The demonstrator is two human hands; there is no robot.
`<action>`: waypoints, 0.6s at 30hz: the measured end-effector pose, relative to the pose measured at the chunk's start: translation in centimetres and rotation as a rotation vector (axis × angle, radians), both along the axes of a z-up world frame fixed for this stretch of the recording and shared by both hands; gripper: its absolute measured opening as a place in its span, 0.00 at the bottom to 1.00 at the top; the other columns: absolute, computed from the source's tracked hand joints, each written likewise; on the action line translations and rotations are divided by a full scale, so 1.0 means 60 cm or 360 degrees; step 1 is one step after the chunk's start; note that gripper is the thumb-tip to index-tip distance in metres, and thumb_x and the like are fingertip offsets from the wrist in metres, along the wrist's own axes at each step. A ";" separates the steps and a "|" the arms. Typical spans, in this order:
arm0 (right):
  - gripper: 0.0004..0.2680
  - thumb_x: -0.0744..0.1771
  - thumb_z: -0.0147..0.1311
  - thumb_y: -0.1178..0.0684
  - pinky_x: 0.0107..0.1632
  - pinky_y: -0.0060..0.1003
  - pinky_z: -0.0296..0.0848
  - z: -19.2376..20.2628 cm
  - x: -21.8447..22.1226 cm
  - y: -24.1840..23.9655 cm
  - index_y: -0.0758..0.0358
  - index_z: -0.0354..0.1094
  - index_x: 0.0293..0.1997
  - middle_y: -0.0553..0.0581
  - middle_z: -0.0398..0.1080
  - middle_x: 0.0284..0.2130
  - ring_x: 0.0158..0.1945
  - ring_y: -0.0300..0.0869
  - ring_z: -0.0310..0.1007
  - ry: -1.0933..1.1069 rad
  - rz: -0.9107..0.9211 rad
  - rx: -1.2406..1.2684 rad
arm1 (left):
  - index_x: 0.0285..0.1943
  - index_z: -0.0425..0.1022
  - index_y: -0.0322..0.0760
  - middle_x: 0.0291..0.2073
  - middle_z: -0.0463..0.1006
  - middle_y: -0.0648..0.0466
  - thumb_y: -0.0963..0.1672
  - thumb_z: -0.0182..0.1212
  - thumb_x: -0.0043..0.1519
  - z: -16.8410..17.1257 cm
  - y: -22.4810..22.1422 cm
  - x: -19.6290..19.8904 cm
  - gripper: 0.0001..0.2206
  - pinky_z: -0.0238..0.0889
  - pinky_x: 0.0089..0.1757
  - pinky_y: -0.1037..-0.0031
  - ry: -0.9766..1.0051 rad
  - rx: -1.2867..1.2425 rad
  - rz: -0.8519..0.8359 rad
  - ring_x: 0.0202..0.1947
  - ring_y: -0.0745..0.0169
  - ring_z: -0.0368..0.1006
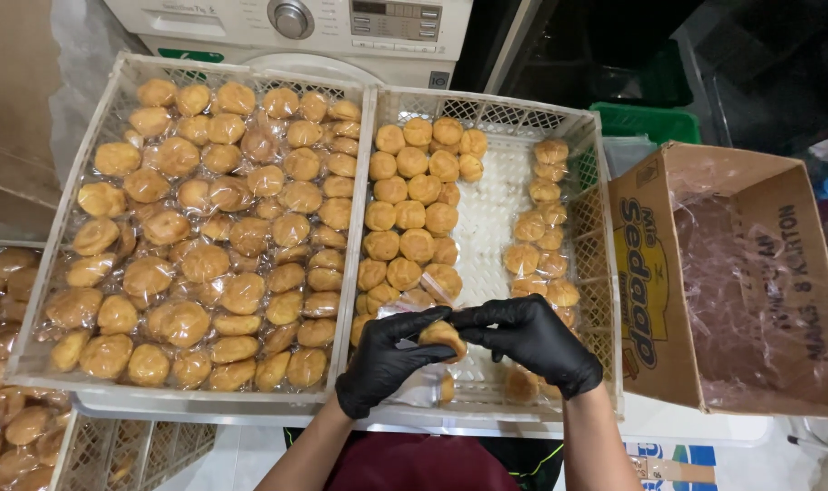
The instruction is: Bagging small pastries into individual plastic bags from a tray
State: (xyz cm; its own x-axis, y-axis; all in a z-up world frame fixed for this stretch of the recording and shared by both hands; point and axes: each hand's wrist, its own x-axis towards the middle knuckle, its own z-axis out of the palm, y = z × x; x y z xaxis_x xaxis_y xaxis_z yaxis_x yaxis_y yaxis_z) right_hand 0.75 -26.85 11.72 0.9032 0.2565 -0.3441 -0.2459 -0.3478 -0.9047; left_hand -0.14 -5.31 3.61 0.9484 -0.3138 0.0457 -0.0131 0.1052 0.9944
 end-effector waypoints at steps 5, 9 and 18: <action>0.08 0.66 0.59 0.59 0.25 0.30 0.83 -0.041 -0.003 -0.016 0.63 0.81 0.48 0.54 0.84 0.42 0.27 0.36 0.80 -0.0208 0.0361 0.0022 | 0.57 0.80 0.37 0.52 0.83 0.51 0.43 0.80 0.49 0.005 -0.004 -0.003 0.25 0.73 0.55 0.71 -0.0522 0.0209 -0.0012 0.52 0.62 0.81; 0.10 0.68 0.56 0.54 0.31 0.33 0.83 -0.037 -0.001 -0.028 0.64 0.77 0.52 0.55 0.83 0.38 0.26 0.38 0.82 -0.0371 0.0577 0.0041 | 0.57 0.81 0.38 0.52 0.84 0.51 0.43 0.80 0.49 0.007 -0.006 -0.004 0.25 0.73 0.56 0.72 -0.0494 0.0206 -0.0049 0.52 0.63 0.80; 0.10 0.69 0.54 0.54 0.33 0.32 0.79 -0.079 -0.004 -0.031 0.64 0.78 0.52 0.53 0.82 0.36 0.28 0.34 0.77 -0.0278 0.0594 0.0098 | 0.54 0.82 0.35 0.48 0.85 0.49 0.44 0.78 0.50 0.006 -0.017 0.000 0.22 0.74 0.51 0.74 -0.0437 0.0275 -0.0075 0.47 0.64 0.81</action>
